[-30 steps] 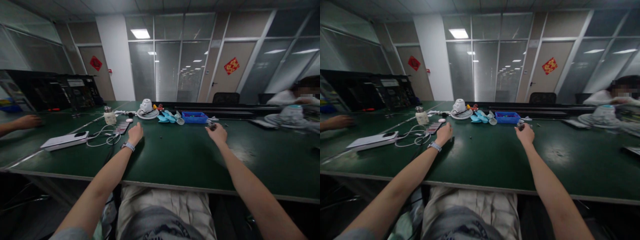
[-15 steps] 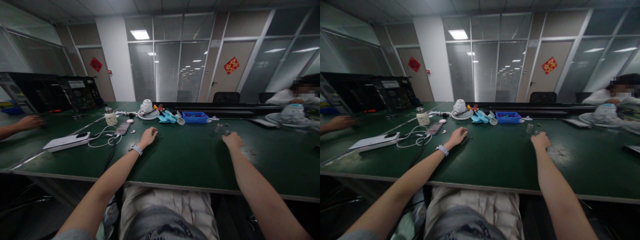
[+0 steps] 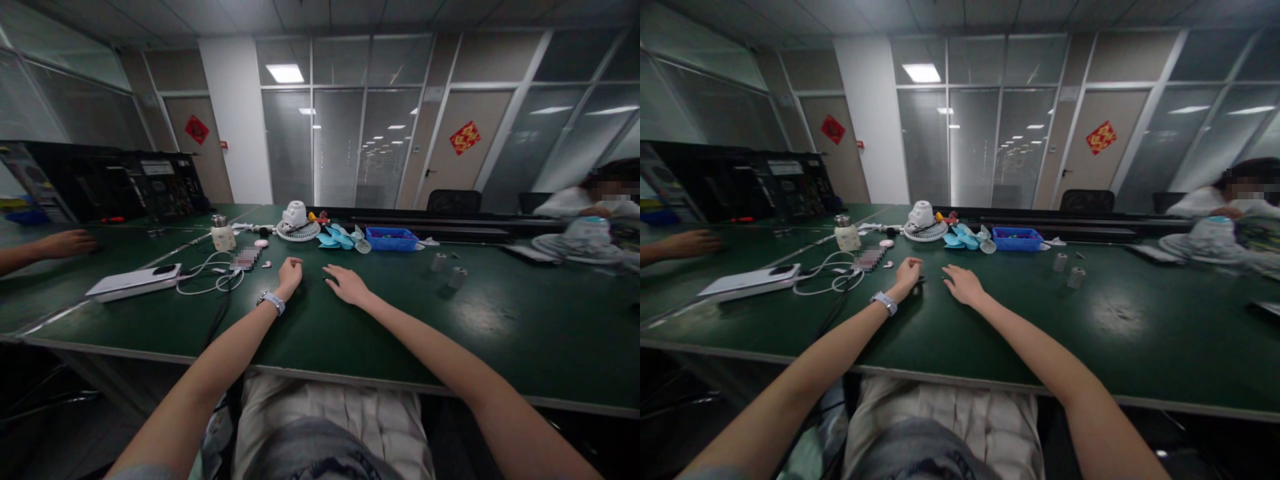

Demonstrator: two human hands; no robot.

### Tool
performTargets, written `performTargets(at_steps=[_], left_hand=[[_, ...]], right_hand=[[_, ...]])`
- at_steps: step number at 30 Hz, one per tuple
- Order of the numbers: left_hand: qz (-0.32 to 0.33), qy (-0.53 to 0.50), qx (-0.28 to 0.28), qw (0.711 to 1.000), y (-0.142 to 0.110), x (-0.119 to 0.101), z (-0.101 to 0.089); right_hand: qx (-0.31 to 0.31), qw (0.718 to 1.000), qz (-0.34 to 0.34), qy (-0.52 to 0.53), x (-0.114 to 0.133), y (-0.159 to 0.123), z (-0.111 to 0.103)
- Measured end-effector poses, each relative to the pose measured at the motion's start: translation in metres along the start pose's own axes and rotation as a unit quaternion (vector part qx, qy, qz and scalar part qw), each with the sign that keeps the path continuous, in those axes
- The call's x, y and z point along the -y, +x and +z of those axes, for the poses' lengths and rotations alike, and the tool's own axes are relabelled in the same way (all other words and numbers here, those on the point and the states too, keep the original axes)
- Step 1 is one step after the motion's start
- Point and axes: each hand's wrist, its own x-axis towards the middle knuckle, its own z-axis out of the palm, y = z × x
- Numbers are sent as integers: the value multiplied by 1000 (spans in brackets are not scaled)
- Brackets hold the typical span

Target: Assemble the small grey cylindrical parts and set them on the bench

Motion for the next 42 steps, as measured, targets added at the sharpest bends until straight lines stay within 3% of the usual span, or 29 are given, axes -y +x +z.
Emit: performTargets(at_steps=[3,6,15,22,26,28,31,35,38,42], left_hand=[[7,-1,1,1000,2,2,1],[21,0,6,1000,4,4,3],[4,44,-2,999,6,6,-2],[31,49,8,998,7,9,2],[39,58,9,998,5,8,2],[40,59,14,997,4,8,2],[34,61,24,997,6,9,5],[-5,74,26,997,9,8,14],[-31,84,12,996,8,2,22],[-14,53,15,998,1,-6,27]], right_hand=[[12,1000,-1,16,20,17,19],[13,999,16,29,24,25,23],[1,998,34,47,25,14,15],[3,998,42,40,15,3,11],[-36,999,26,28,14,-6,1],[-78,997,8,17,-1,-16,-13],[-188,981,36,-19,-52,-40,-47],[-347,906,228,-83,-143,-86,-99],[-373,855,350,-85,-191,-119,-120],[-324,847,416,-70,-212,-138,-123]])
